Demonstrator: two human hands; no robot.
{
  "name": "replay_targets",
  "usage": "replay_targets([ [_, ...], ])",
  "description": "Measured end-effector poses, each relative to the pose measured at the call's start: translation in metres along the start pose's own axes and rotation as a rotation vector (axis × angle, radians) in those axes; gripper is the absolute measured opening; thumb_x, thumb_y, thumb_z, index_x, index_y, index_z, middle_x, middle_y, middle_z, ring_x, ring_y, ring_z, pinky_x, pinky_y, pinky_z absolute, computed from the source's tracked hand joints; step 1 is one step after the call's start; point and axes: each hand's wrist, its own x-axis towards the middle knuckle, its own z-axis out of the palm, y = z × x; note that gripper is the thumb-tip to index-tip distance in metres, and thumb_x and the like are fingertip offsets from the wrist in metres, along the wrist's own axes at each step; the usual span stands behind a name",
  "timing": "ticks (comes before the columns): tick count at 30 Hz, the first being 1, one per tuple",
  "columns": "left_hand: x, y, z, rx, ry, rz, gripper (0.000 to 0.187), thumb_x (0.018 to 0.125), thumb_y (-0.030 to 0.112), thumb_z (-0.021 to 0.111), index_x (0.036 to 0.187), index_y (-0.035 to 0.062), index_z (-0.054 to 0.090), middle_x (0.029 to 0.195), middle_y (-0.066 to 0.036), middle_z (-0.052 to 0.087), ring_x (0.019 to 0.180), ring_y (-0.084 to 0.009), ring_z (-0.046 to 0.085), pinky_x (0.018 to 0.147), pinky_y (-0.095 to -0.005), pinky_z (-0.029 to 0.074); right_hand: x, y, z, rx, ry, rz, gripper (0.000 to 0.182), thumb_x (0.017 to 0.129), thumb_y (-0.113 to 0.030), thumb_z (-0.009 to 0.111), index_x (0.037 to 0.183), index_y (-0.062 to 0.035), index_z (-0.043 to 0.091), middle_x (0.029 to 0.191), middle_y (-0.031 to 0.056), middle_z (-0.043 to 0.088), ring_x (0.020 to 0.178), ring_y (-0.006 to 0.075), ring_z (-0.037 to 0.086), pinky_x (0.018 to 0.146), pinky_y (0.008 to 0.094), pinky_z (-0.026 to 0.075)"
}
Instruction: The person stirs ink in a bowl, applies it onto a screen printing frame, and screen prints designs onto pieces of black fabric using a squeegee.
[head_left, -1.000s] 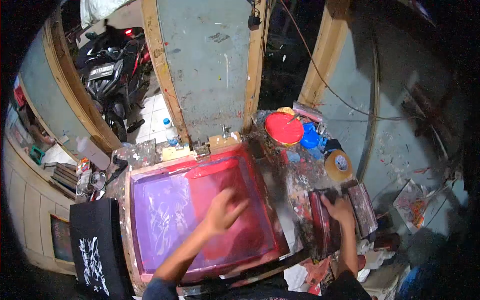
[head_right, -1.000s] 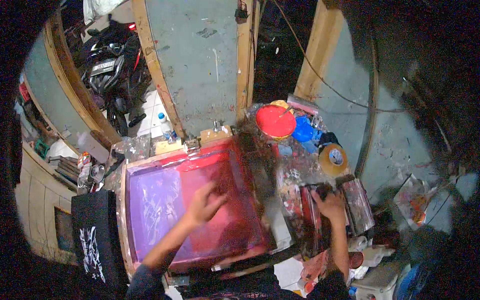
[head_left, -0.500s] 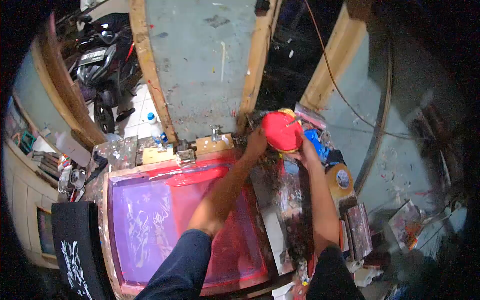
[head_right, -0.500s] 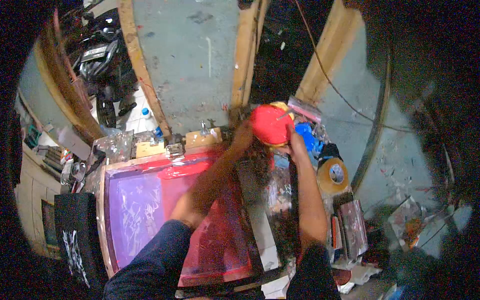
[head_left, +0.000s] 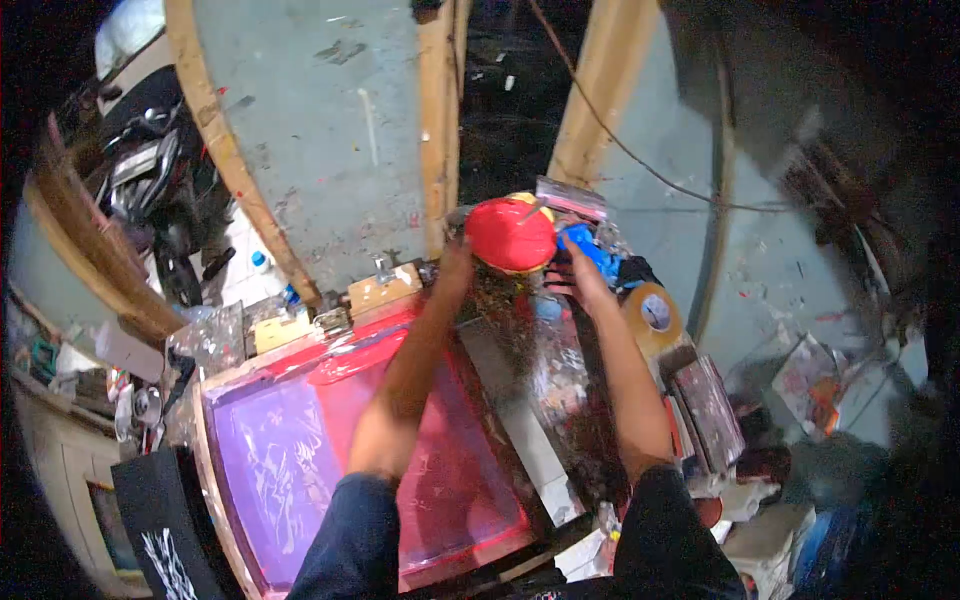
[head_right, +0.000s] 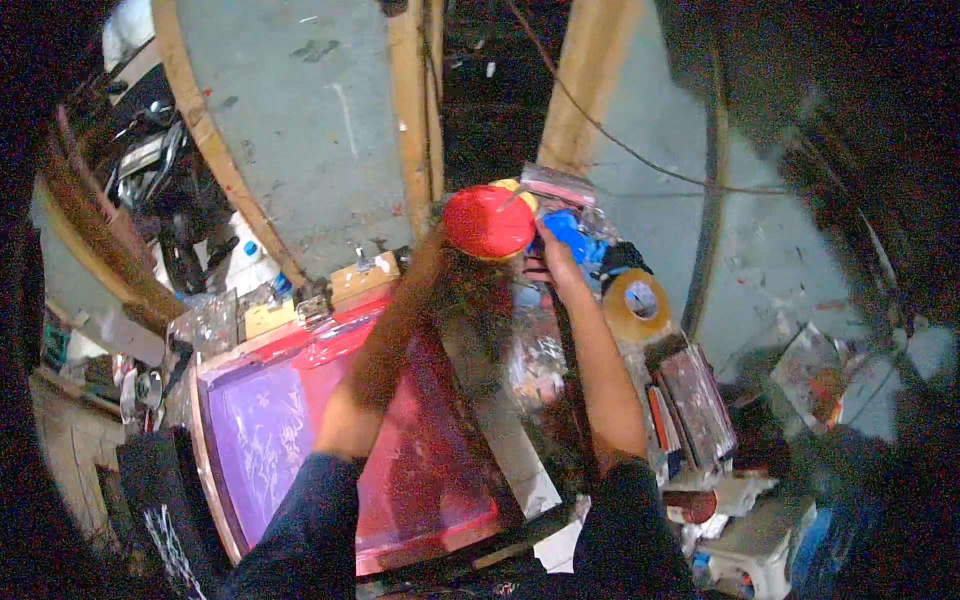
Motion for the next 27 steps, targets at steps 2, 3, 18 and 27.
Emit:
replay_targets([
  [2, -0.051, 0.035, -0.018, -0.089, -0.069, 0.035, 0.060, 0.107, 0.045, 0.047, 0.145, -0.0013, 0.052, 0.134, -0.028, 0.064, 0.130, -0.0395, 0.058, 0.109, -0.0449, 0.044, 0.025, 0.028, -0.056, -0.589, 0.226, -0.342, 0.066, 0.094, -0.062, 0.063, 0.120, -0.0017, 0.067, 0.103, 0.0153, 0.073, 0.083, 0.0266, 0.069, 0.075, 0.0417, 0.058],
  [3, -0.073, 0.035, -0.026, -0.101, -0.085, 0.088, 0.060, 0.107, 0.044, 0.050, 0.144, -0.0022, 0.051, 0.133, -0.027, 0.064, 0.129, -0.0386, 0.058, 0.108, -0.0447, 0.044, -0.001, 0.022, -0.076, -0.811, 0.326, -0.445, 0.061, 0.093, -0.058, 0.065, 0.113, 0.0000, 0.069, 0.098, 0.0182, 0.073, 0.083, 0.0284, 0.070, 0.075, 0.0429, 0.058],
  [18, -0.596, 0.026, -0.209, 0.890, 0.481, -0.068, 0.050, 0.096, 0.032, 0.065, 0.135, 0.0019, 0.058, 0.148, -0.021, 0.052, 0.135, -0.0398, 0.051, 0.113, -0.0503, 0.040, -0.043, 0.030, -0.209, -1.318, 0.181, -0.713, 0.064, 0.092, -0.034, 0.070, 0.139, 0.0069, 0.055, 0.133, 0.0249, 0.063, 0.123, 0.0404, 0.061, 0.107, 0.0461, 0.046],
  [27, -0.656, 0.005, -0.227, 0.988, 0.706, -0.059, 0.052, 0.093, 0.037, 0.068, 0.131, 0.0022, 0.063, 0.144, -0.018, 0.055, 0.131, -0.0366, 0.052, 0.112, -0.0487, 0.039, -0.250, -0.112, 0.213, -1.002, -0.481, -0.934, 0.059, 0.089, -0.021, 0.078, 0.136, 0.0073, 0.057, 0.133, 0.0221, 0.064, 0.124, 0.0294, 0.060, 0.108, 0.0401, 0.044],
])
